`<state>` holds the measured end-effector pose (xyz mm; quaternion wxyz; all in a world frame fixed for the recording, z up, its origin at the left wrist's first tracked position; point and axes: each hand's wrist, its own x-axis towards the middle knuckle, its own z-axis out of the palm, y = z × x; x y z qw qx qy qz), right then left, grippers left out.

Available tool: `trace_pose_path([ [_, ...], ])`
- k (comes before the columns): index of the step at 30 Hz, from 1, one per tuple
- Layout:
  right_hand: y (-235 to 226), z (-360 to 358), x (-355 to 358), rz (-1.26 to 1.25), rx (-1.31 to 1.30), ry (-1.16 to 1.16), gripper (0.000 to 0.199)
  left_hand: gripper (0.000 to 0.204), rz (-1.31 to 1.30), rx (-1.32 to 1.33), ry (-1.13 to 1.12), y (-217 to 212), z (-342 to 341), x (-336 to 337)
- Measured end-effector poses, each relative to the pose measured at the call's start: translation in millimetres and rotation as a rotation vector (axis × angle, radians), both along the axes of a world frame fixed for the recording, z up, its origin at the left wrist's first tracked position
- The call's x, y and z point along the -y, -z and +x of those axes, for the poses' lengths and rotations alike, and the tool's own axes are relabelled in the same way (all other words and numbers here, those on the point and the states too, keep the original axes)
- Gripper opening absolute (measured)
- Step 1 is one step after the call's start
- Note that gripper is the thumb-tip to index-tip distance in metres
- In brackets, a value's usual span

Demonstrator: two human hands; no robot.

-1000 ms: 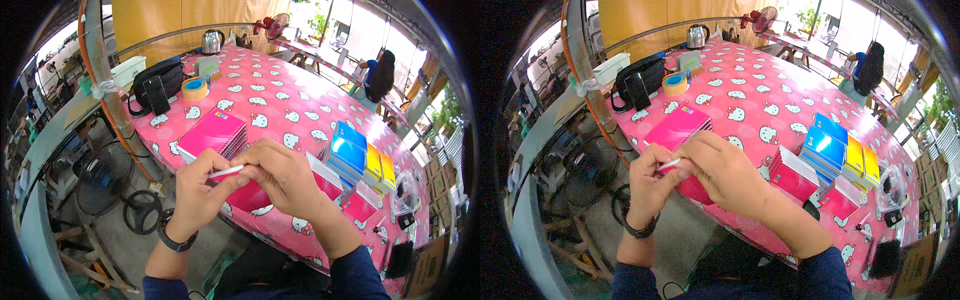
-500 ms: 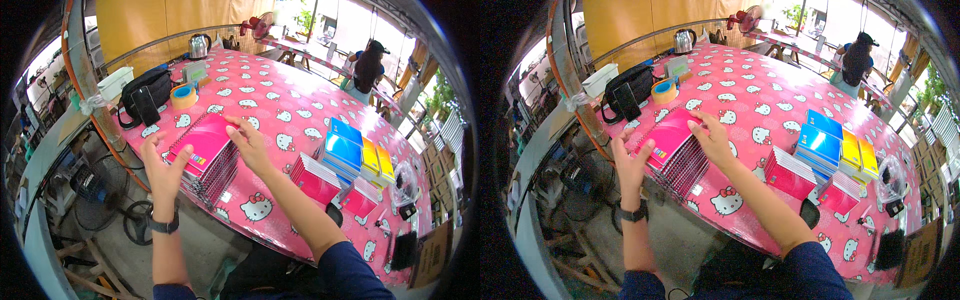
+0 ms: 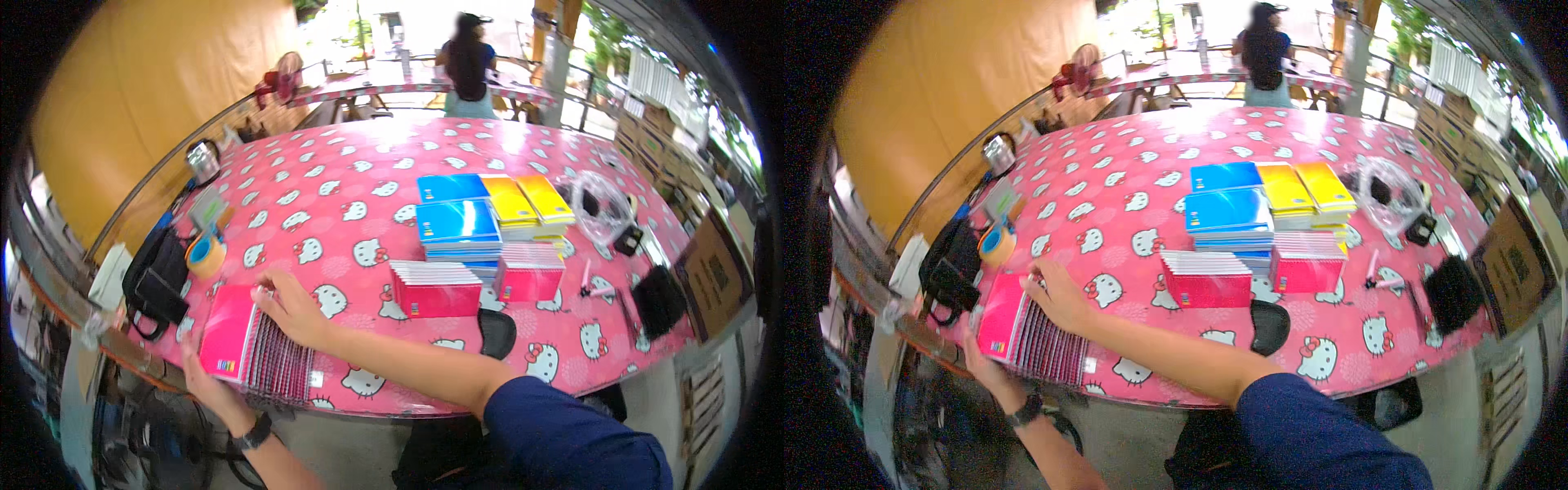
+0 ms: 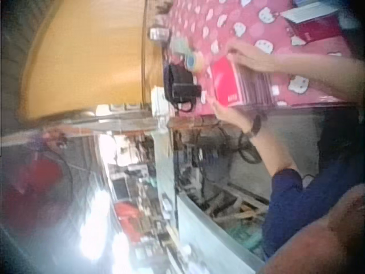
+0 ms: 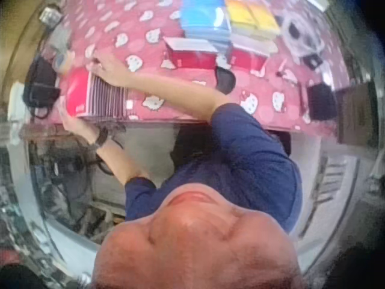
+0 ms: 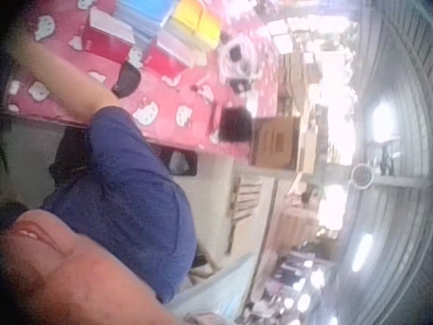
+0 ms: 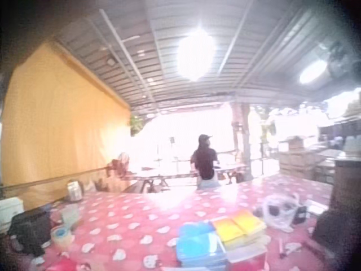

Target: The person threads wire spiral bindings through the holes of pink notebooks using a manual binding tool and places the finished notebooks in a stack.

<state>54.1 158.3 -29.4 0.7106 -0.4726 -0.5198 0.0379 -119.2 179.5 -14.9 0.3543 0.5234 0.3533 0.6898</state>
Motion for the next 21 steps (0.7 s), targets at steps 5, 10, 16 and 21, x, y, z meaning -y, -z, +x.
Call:
trace_pose_path([
  [5,-18,110,145,-0.184,0.474,0.079,0.013,0.036,0.338,-0.153,-0.407,-22,-36,53],
  [10,-8,240,279,-0.393,0.676,0.707,0.019,0.042,0.310,-0.051,-0.282,-15,-7,115],
  [16,41,279,290,-0.507,0.821,0.715,0.026,0.024,0.474,-0.179,0.294,-6,71,143],
  [21,39,288,309,-0.431,0.771,0.725,0.017,0.030,0.376,-0.284,0.777,9,174,203],
])
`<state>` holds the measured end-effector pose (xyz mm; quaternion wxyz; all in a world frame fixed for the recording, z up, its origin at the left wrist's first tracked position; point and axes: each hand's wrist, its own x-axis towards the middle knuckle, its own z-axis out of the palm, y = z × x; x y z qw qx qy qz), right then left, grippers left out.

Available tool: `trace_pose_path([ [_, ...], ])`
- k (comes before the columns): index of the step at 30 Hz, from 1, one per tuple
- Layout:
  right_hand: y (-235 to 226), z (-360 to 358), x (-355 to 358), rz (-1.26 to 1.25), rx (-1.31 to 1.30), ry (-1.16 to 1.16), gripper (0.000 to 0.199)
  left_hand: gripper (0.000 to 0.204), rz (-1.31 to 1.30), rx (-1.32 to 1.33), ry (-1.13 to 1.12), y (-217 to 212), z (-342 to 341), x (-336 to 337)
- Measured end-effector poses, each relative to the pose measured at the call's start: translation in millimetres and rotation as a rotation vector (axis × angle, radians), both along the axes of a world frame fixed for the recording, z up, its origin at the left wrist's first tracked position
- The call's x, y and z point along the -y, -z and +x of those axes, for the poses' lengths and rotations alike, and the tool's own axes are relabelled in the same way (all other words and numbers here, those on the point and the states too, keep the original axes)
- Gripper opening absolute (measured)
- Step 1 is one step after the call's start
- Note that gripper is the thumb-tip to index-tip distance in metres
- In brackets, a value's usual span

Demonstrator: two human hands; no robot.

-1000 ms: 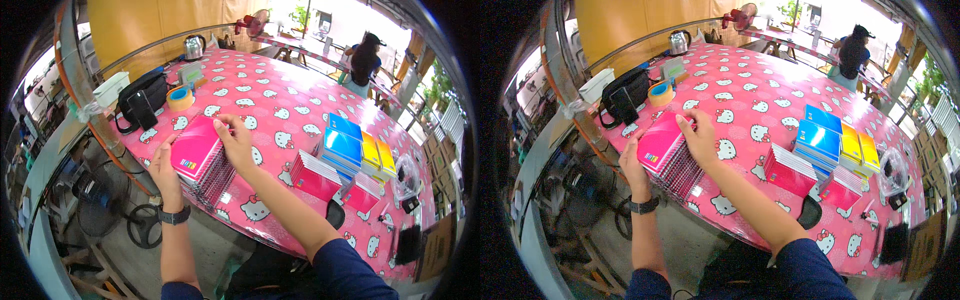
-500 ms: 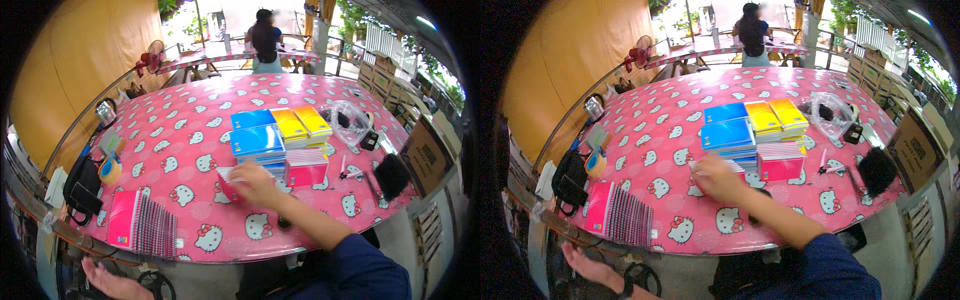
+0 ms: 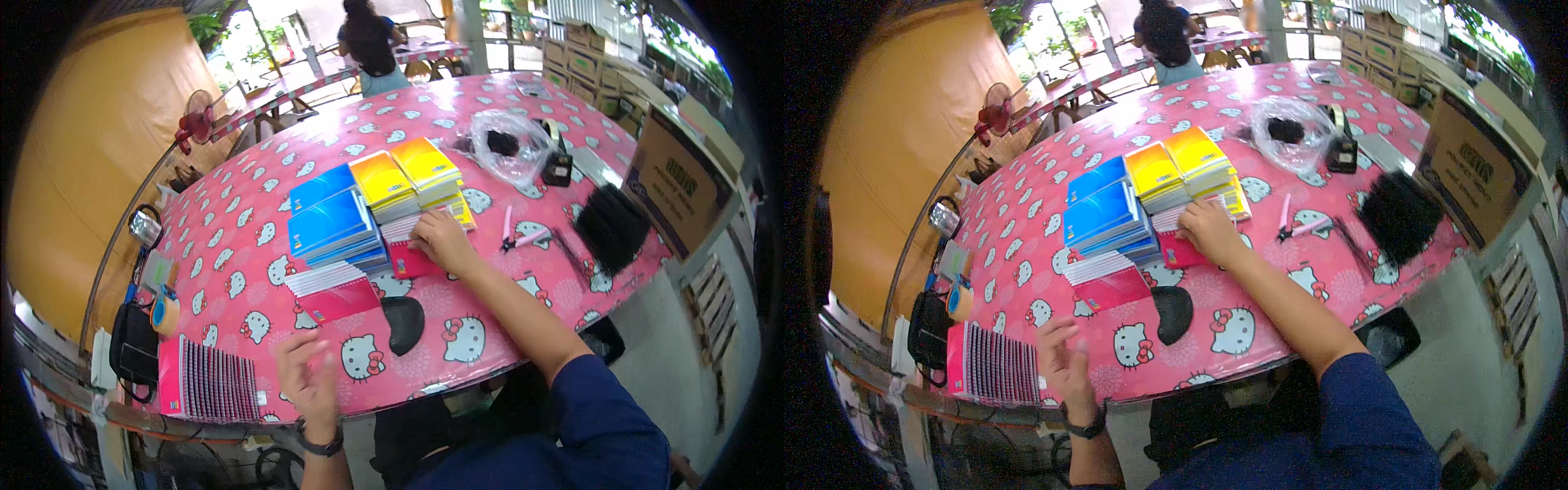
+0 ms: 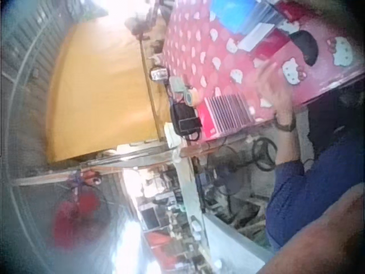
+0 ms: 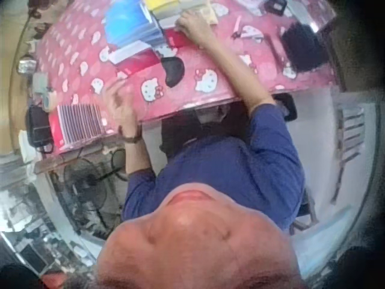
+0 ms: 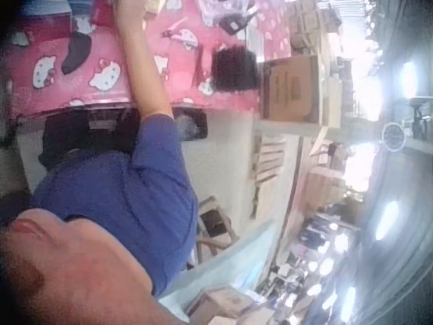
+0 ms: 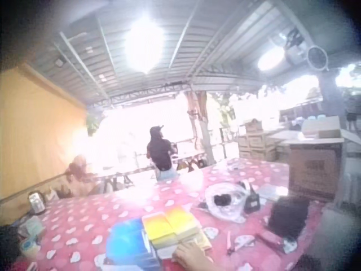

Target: The person threads wire spiral bindings through the holes of pink notebooks using a manual binding tool and places the finished notebooks in a stack.

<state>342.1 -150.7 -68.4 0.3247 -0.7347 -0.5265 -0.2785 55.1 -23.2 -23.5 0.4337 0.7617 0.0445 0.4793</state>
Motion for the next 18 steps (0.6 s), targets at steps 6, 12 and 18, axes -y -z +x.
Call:
trace_pose_path([
  [6,-57,-84,45,0.048,-0.117,-0.232,0.019,0.043,0.086,-0.030,-0.097,-20,40,51],
  [12,-8,-143,99,-0.068,-0.351,-0.237,0.018,0.048,-0.282,-0.650,0.448,95,10,36],
  [18,30,-155,81,-0.023,-0.532,-0.261,0.018,0.025,-0.094,-0.184,-0.132,64,21,86],
])
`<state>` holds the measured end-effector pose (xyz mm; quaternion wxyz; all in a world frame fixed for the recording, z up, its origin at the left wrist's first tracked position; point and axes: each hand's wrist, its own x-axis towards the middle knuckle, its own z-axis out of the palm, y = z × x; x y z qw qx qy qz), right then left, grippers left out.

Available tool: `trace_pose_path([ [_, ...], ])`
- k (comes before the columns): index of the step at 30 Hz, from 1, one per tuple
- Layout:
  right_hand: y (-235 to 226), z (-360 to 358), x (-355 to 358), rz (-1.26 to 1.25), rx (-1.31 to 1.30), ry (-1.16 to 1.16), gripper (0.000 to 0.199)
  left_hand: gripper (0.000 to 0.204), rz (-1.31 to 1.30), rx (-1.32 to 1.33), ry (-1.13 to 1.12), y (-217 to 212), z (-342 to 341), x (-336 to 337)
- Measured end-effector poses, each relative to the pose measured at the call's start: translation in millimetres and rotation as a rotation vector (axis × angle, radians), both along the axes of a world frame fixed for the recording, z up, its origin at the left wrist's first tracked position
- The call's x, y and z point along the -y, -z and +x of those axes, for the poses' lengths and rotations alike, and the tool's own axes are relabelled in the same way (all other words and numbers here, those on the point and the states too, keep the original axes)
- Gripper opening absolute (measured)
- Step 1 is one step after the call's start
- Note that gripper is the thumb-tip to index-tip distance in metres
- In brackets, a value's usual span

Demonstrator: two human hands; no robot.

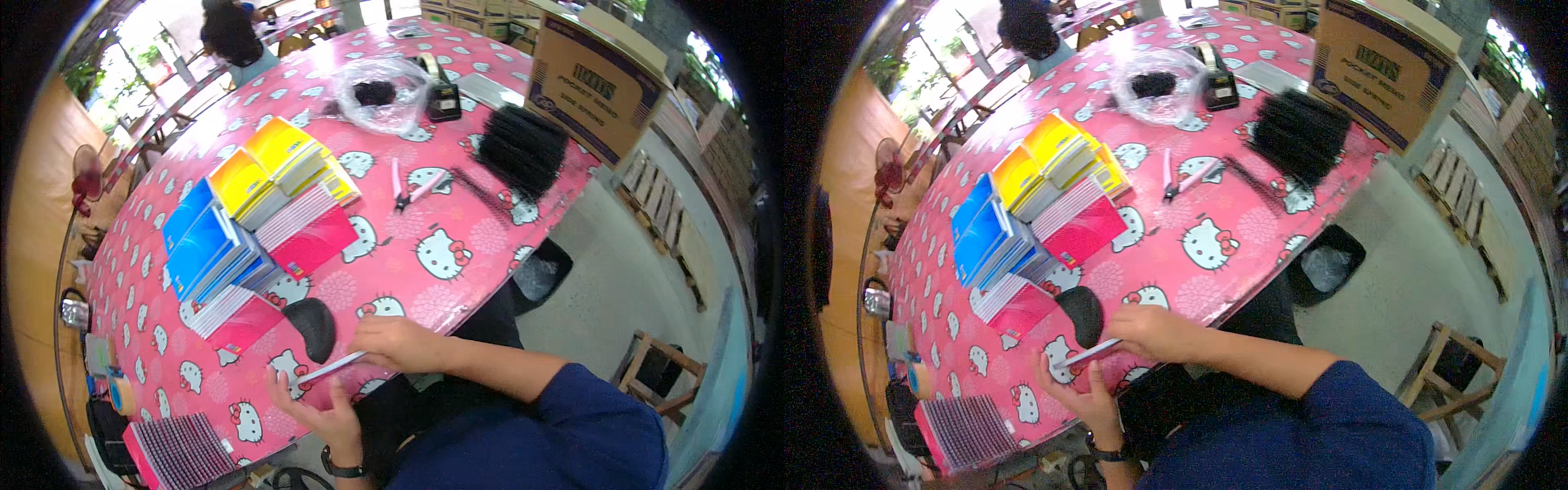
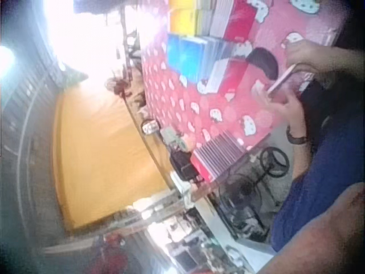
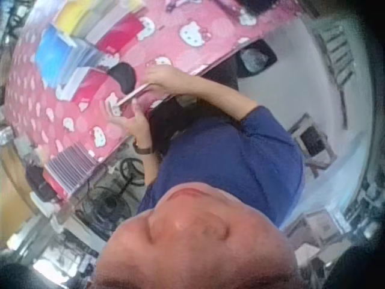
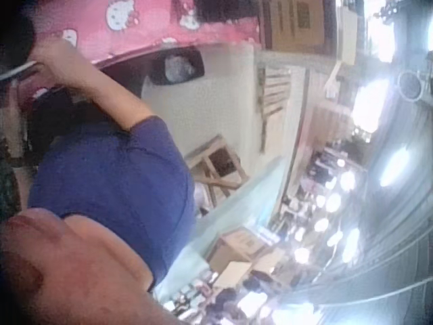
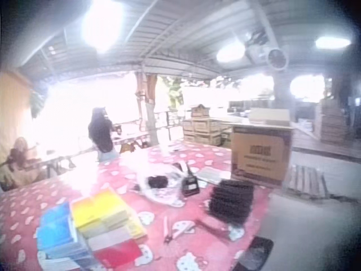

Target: The person threads wire spiral bindings through the holes of pink notebooks using a manual binding tool and places the finished notebooks in a stack.

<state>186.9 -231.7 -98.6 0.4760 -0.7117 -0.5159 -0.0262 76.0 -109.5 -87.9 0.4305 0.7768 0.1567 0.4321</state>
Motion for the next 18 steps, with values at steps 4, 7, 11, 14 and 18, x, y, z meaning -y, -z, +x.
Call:
trace_pose_path([
  [4,-17,25,16,-0.204,-0.073,-0.234,0.021,0.021,0.580,-0.280,0.218,-16,8,8],
  [7,-27,97,80,-0.110,-0.583,0.224,0.036,0.016,0.595,-0.230,0.230,-15,9,-5],
  [11,-2,177,160,-0.298,0.394,1.131,0.026,0.018,0.587,-0.113,0.293,-13,12,-3],
  [14,4,184,159,-0.438,-0.041,1.041,0.024,0.019,0.601,-0.129,0.271,-16,11,-10],
  [18,0,194,169,-0.349,-0.090,0.937,0.024,0.020,0.597,-0.161,0.245,-12,14,-10],
])
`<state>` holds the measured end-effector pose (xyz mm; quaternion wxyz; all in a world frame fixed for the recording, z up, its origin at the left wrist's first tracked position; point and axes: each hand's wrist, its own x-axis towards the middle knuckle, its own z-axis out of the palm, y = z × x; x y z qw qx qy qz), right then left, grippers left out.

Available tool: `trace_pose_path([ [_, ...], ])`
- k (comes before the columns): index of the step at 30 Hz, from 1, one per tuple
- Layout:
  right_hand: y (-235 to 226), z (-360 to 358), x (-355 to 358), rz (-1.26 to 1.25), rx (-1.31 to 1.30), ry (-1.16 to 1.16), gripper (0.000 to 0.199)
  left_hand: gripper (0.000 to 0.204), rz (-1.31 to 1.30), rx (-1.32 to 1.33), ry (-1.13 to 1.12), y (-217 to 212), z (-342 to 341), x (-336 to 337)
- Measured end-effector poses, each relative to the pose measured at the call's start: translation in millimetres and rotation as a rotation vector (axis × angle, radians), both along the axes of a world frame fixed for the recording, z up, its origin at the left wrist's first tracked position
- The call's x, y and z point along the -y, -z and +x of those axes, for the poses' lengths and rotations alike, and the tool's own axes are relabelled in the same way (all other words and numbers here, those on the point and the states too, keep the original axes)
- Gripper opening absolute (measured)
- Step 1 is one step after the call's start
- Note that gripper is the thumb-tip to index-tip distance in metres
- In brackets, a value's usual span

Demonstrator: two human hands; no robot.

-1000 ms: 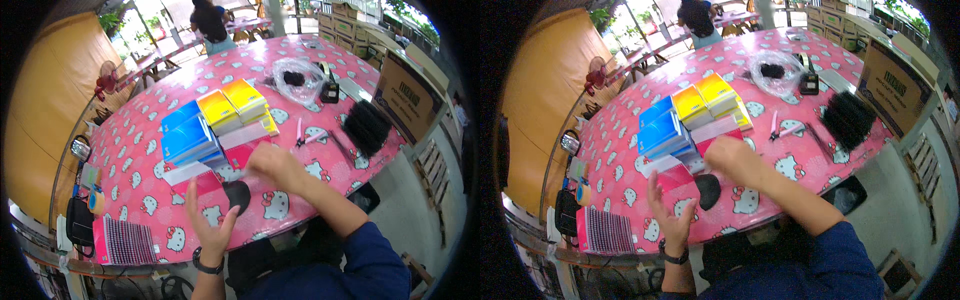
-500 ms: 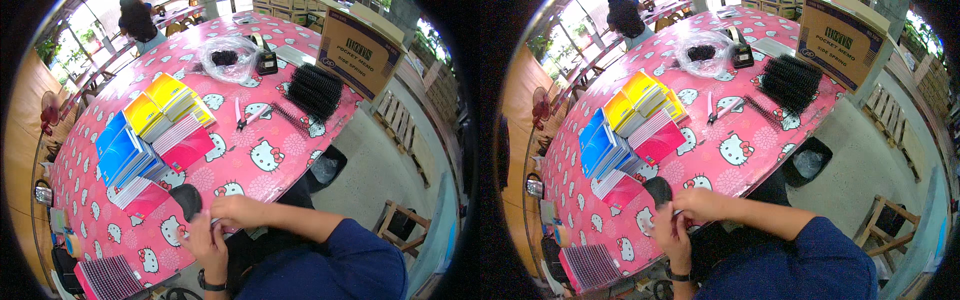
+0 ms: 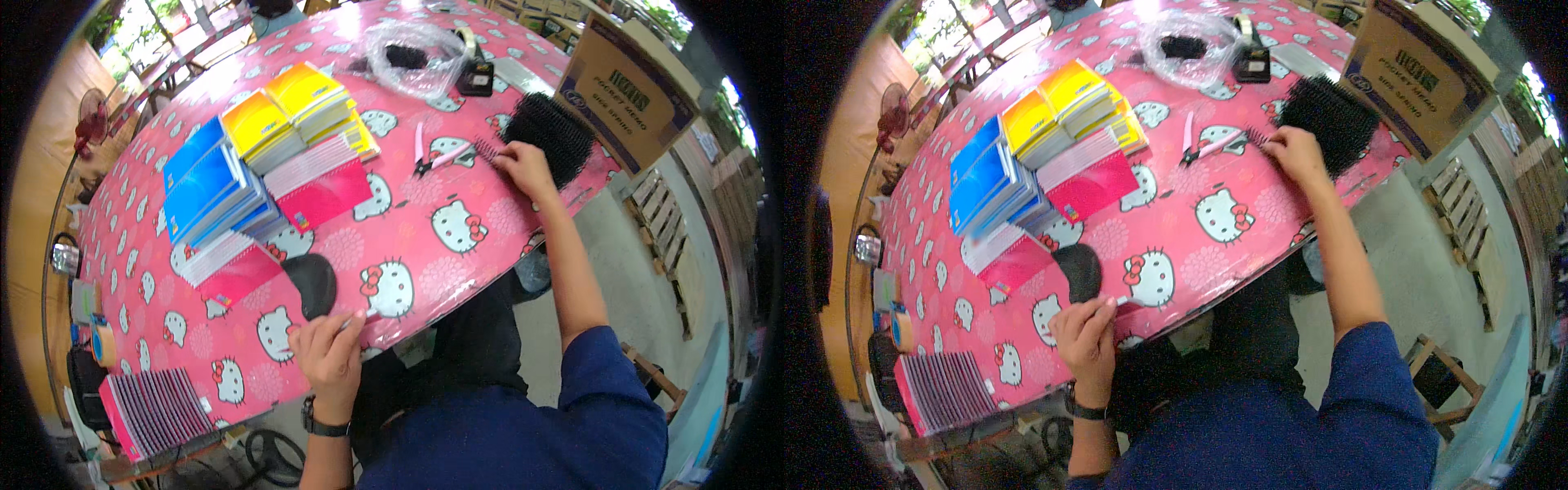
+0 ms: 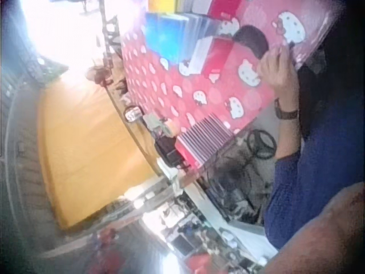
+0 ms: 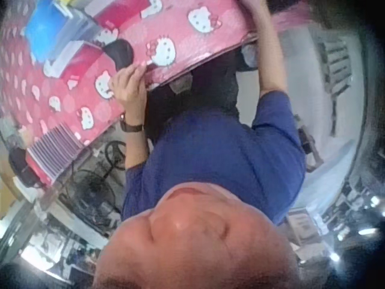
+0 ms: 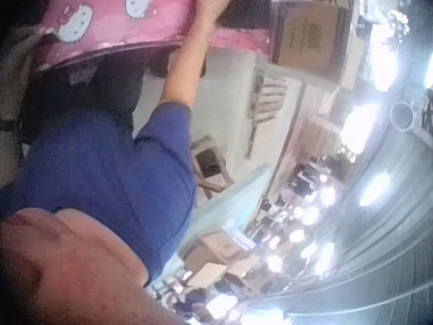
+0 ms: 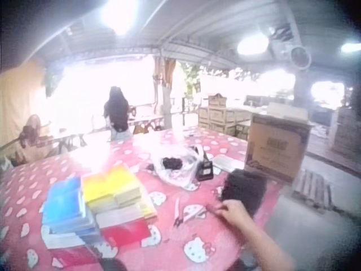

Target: The person threads wire spiral bindings through the holes of pink notebooks using a manual binding tool and places the finished notebooks in a stack.

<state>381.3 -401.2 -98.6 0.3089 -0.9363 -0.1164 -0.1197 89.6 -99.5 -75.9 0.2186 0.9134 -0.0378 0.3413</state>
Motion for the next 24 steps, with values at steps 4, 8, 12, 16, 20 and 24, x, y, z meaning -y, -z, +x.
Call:
trace_pose_path([
  [4,-17,0,16,-0.118,0.125,0.139,0.020,0.023,0.003,0.019,0.010,-3,3,3],
  [8,-57,-60,-40,0.135,0.136,-0.275,0.034,0.020,-0.011,0.016,0.012,-1,0,-1],
  [12,-61,-142,-107,0.148,-0.181,-0.842,0.034,0.019,-0.063,0.015,-0.003,-1,-2,-3],
  [16,-46,-164,-127,0.469,-0.348,-0.910,0.017,0.022,-0.109,0.028,0.020,1,3,1],
  [20,-34,-170,-137,0.460,-0.309,-0.993,0.019,0.021,-0.118,0.020,0.010,0,1,1],
  [24,-37,-170,-137,0.440,-0.314,-1.044,0.021,0.020,-0.110,0.006,-0.005,-3,1,2],
])
